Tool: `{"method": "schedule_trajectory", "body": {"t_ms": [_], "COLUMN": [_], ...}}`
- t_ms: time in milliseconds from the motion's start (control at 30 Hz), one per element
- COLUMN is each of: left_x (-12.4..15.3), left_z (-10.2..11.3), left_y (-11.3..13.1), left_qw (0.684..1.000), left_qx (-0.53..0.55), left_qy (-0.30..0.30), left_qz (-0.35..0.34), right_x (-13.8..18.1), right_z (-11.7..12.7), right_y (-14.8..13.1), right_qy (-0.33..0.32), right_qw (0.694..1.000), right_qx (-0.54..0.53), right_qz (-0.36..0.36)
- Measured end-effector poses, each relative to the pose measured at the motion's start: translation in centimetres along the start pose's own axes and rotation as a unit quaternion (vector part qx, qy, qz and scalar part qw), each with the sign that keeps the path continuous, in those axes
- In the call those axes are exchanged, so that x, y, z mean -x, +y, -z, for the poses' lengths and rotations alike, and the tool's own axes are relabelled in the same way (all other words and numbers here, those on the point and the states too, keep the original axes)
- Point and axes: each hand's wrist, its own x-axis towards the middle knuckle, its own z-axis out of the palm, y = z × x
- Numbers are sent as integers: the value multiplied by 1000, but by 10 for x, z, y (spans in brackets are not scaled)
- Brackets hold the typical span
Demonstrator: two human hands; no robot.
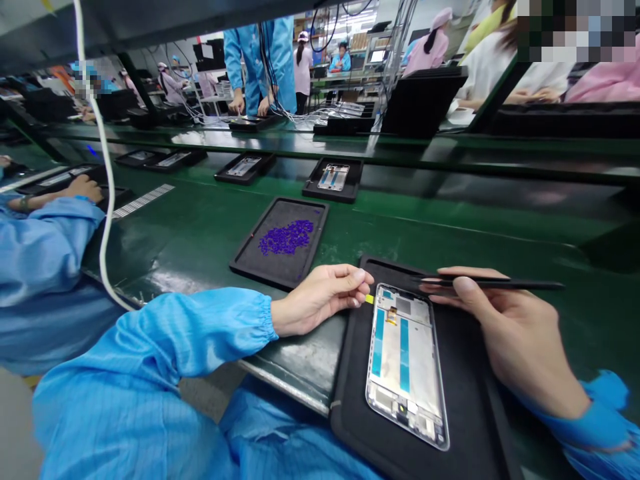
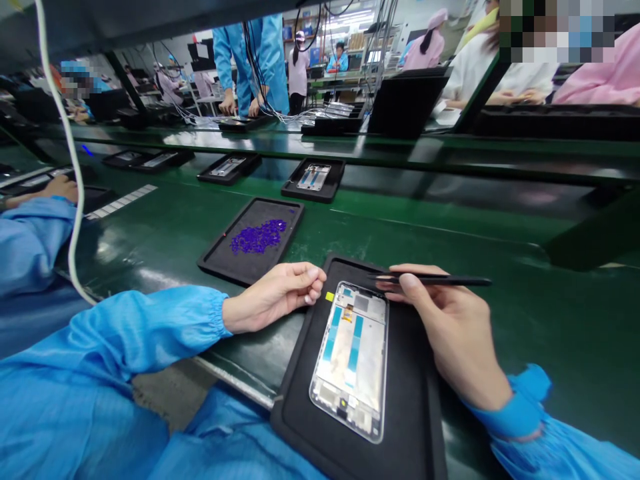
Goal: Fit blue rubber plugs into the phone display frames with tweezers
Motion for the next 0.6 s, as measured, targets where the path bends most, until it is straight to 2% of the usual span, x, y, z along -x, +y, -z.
{"method": "schedule_trajectory", "body": {"t_ms": [133, 400, 600], "left_x": [2, 7, 9], "left_z": [-2, -13, -14], "left_y": [1, -3, -5], "left_qw": [998, 978, 970], "left_qx": [-53, -208, -235], "left_qy": [17, -5, -10], "left_qz": [-12, -36, -67], "right_x": [0, 20, 40], "right_z": [0, -3, -8], "right_y": [0, -19, -35], "right_qy": [1, 21, -15], "right_qw": [1000, 999, 997], "right_qx": [11, -40, 66], "right_qz": [3, 20, 39]}}
